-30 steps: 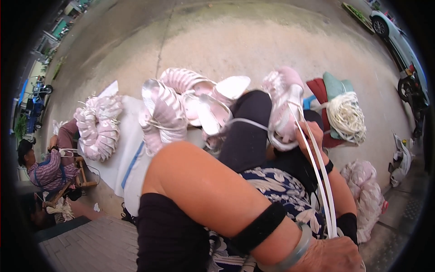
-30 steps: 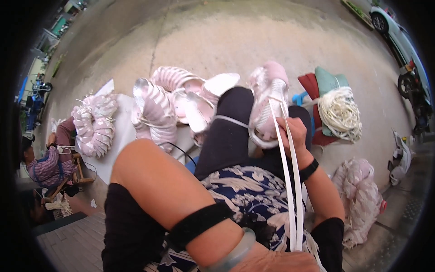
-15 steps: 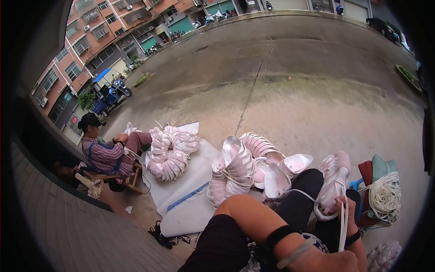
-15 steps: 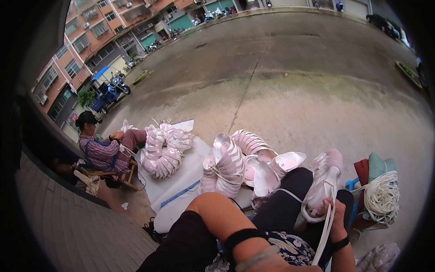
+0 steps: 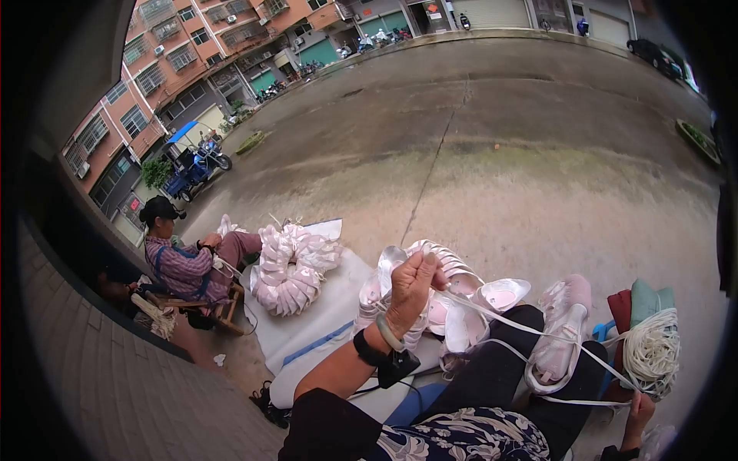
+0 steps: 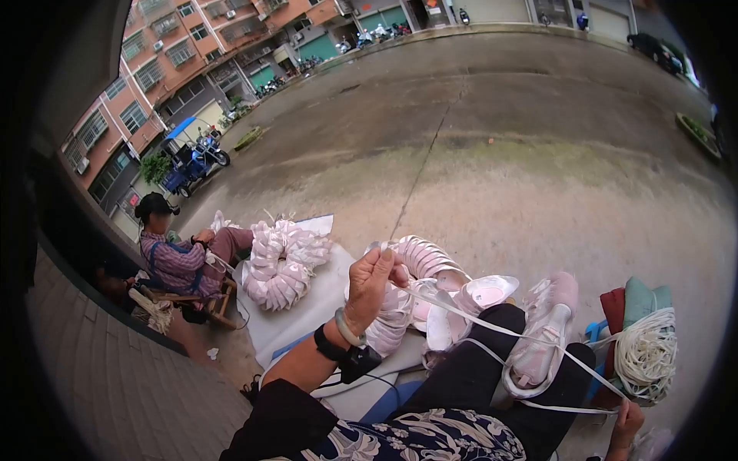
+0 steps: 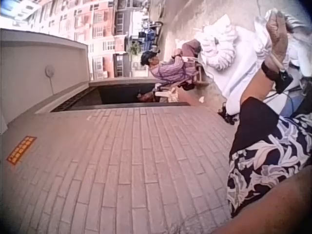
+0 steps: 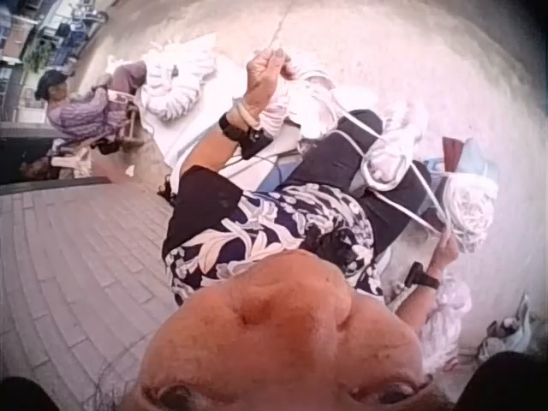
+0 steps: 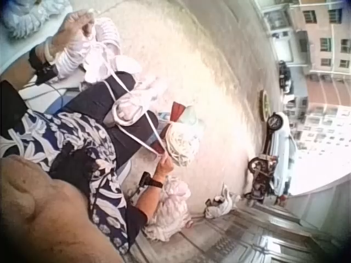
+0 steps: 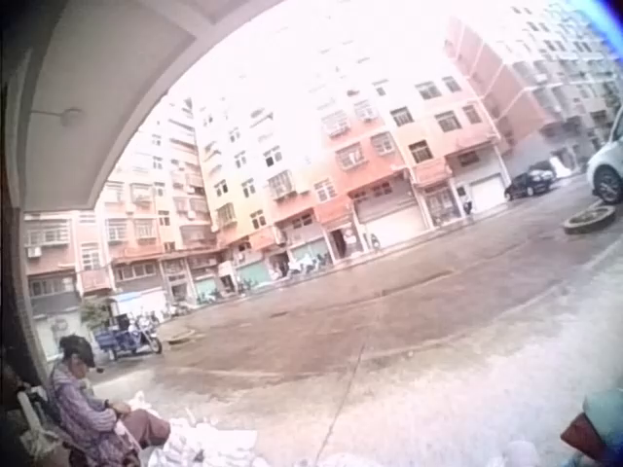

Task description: The recorder is lacing several pairs of white and pink athletic shoes while seated.

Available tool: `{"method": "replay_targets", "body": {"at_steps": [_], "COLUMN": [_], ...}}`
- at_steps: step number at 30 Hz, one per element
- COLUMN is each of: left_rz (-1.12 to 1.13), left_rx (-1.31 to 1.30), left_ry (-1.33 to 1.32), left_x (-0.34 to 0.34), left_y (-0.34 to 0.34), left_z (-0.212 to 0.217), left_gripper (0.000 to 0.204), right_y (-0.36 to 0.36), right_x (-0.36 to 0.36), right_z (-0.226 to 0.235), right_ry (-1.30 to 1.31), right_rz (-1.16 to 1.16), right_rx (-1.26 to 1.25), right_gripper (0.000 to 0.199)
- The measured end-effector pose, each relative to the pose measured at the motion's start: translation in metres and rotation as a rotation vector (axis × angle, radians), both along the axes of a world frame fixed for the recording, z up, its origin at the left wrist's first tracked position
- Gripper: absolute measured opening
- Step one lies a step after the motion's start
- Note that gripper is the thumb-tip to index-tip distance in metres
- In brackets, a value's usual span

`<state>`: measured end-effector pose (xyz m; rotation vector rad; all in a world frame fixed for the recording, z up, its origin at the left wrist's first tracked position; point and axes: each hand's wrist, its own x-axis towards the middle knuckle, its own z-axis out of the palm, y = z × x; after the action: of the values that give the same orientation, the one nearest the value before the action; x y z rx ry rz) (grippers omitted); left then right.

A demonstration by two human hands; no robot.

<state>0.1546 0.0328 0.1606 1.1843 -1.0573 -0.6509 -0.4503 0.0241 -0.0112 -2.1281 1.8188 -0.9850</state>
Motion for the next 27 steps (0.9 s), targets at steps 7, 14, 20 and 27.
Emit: {"method": "replay_targets", "body": {"at_steps": [7, 14, 20, 27], "left_rz": [0.260, -0.215, -0.420, -0.506], "left_rx": [0.556, -0.017, -0.241, -0.106], "left_ry": [-1.054, -0.900, -0.996, -1.096], "left_x": [0.092, -0.086, -0.159, -0.174], "left_y": [-0.056, -0.065, -0.076, -0.083], "left_z": [-0.160, -0.149, -0.134, -0.152], "left_gripper": [0.027, 0.034, 0.045, 0.040], "right_y": [-0.038, -0.058, -0.050, -0.055], "right_x": [-0.021, 0.147, 0.246, 0.242], "right_z": [-0.039, 0.011, 0.032, 0.027], "right_ry": [0.509, 0.093, 0.082, 0.029], "right_rz": [-0.222, 0.249, 0.406, 0.400], "right_rx": [0.010, -0.058, -0.045, -0.029], "right_gripper": [0.014, 0.022, 0.052, 0.042]}}
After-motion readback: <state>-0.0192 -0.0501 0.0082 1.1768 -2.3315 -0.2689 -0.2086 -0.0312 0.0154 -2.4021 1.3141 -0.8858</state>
